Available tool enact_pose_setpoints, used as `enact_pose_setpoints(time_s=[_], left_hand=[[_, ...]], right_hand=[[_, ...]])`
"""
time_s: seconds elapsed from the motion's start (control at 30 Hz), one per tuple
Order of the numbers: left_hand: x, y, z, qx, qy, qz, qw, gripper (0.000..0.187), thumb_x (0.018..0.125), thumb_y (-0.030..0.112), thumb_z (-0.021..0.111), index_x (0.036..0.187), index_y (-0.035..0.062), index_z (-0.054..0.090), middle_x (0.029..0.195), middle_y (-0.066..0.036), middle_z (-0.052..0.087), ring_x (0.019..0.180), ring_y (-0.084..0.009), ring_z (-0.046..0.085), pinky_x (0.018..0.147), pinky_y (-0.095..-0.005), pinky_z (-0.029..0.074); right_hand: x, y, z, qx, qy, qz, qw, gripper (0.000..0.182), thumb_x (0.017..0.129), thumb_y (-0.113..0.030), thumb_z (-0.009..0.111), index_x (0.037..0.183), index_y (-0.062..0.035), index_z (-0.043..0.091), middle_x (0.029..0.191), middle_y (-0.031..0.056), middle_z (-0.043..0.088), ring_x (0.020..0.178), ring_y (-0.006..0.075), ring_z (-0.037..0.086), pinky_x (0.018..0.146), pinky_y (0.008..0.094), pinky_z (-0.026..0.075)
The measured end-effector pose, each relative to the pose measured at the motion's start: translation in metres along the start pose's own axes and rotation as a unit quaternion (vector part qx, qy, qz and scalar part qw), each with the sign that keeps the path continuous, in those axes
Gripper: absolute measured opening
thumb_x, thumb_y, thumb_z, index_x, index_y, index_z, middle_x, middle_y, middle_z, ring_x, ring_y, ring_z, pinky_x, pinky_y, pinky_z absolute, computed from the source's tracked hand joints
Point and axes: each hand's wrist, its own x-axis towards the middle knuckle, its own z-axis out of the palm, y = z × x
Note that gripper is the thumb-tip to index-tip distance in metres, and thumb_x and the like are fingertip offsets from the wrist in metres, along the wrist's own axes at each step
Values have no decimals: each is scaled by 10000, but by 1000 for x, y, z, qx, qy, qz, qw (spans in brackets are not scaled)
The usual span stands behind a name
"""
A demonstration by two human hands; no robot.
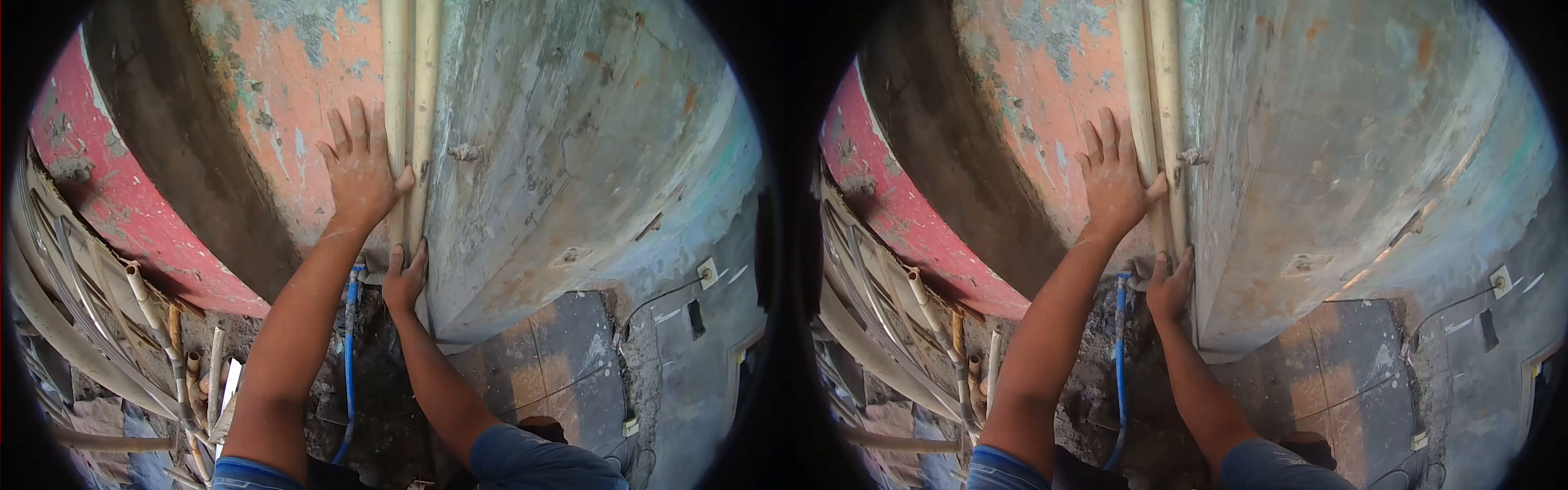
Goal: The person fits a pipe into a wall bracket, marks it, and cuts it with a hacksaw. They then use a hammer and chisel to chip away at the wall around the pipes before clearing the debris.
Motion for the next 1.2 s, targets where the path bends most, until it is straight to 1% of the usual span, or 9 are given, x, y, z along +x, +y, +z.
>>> enact_pose_setpoints(time_s=[0.03,0.1,0.2,0.4,0.5,0.7,0.87,0.93,1.2], left_hand=[[-1,0,3,10,14,7,1000,1005,703,440,726,1464,-1,240,1549,-246,98,1399,-511,79,1002,-691,245],[-3,-3,9,12,7,17,1000,1000,708,444,722,1466,4,239,1545,-250,109,1393,-517,101,995,-690,258],[-2,-5,17,9,52,36,998,986,715,452,717,1461,8,249,1534,-256,147,1379,-528,138,986,-683,278],[-4,-6,19,0,94,65,994,999,690,484,717,1446,0,276,1519,-265,183,1372,-533,151,994,-665,288],[-1,4,10,31,26,0,999,1064,691,347,778,1493,40,151,1557,-236,54,1410,-480,93,1037,-687,245],[-5,6,17,50,55,0,997,1036,692,337,765,1474,-3,175,1543,-265,91,1399,-493,120,1075,-619,257],[-1,-11,29,89,123,61,987,1002,707,340,728,1474,1,180,1526,-290,135,1388,-504,153,1114,-547,245],[-1,-11,30,79,121,59,988,997,709,340,722,1472,-3,181,1527,-287,135,1385,-505,163,1105,-556,253],[-3,-6,28,82,111,36,990,1006,701,342,711,1468,-23,174,1531,-278,126,1379,-507,180,1052,-614,291]], right_hand=[[-4,7,1,-10,-1,22,1000,665,953,-404,488,1379,81,327,1387,324,367,1284,465,357,1064,480,303],[-16,25,1,-44,24,-95,994,669,937,-363,529,1411,51,302,1391,311,370,1292,445,372,1052,481,335],[-42,47,4,-19,25,-81,996,624,946,-346,527,1393,45,334,1387,299,380,1288,449,363,1059,493,312],[-86,121,23,-91,-71,87,990,599,950,-329,517,1385,48,352,1376,291,396,1290,433,367,1068,480,319],[-92,146,27,-121,-93,152,977,567,958,-279,496,1372,82,355,1368,295,407,1298,421,369,1085,464,304],[-72,169,34,-63,-126,107,984,535,961,-193,461,1391,93,320,1393,311,387,1298,412,386,1100,432,295],[-74,162,27,-83,2,-34,996,365,920,-138,569,1229,58,554,1177,286,585,1099,406,573,924,429,470],[-73,160,25,-44,5,-35,998,279,879,-100,633,1122,39,633,1035,258,652,948,388,648,801,416,526],[-65,159,22,-60,-57,-31,996,224,871,-107,643,1046,29,668,988,261,653,895,392,657,764,405,525]])
